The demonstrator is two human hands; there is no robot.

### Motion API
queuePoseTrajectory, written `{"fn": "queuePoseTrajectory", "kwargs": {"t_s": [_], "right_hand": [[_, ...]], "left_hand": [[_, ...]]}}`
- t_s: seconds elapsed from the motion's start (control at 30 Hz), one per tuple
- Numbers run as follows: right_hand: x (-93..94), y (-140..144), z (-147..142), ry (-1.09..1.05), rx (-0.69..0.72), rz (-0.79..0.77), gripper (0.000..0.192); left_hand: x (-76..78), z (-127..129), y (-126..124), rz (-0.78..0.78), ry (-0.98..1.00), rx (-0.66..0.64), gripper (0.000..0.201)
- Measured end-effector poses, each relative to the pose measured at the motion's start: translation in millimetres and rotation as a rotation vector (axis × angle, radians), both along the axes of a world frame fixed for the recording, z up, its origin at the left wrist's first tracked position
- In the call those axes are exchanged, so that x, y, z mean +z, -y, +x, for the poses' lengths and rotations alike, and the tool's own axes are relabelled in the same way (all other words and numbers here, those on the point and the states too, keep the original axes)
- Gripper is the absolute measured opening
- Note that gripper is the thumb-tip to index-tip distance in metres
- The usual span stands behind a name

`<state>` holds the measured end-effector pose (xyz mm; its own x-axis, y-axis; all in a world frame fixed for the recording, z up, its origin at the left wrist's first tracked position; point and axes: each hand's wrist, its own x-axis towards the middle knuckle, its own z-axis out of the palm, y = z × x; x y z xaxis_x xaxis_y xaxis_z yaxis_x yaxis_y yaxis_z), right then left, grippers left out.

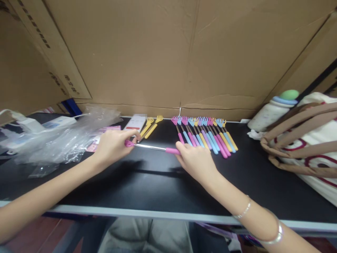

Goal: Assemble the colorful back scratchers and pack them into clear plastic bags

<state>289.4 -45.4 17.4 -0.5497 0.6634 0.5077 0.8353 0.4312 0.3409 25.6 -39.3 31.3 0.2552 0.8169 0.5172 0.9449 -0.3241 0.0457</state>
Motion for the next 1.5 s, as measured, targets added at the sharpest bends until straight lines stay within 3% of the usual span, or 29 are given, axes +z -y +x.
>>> {"fn": "queuePoseTrajectory", "kwargs": {"t_s": [0.3, 0.43, 0.57, 0.87, 1.23, 1.5], "right_hand": [[-5.3, -0.7, 1.0, -0.028, 0.068, -0.007, 0.042], [6.2, -4.7, 13.2, -0.048, 0.106, 0.018, 0.041], [13.4, -9.0, 26.6, -0.051, 0.162, 0.028, 0.039], [1.1, -6.1, 23.7, 0.026, 0.207, 0.072, 0.042], [7.1, 4.6, 12.6, 0.047, 0.209, 0.145, 0.042], [9.3, -6.6, 14.9, -0.010, 0.156, 0.098, 0.042]], "left_hand": [[0.6, -5.7, 1.6, 0.111, -0.113, -0.059, 0.021], [1.7, -19.2, -2.8, 0.192, -0.280, -0.214, 0.014], [4.3, -27.2, -6.5, 0.328, -0.461, -0.321, 0.022], [-9.8, -20.8, -11.1, 0.425, -0.577, -0.554, 0.028], [-14.9, -23.2, -8.4, 0.369, -0.561, -0.552, 0.028], [-7.1, -25.1, -9.0, 0.241, -0.432, -0.488, 0.026]]}}
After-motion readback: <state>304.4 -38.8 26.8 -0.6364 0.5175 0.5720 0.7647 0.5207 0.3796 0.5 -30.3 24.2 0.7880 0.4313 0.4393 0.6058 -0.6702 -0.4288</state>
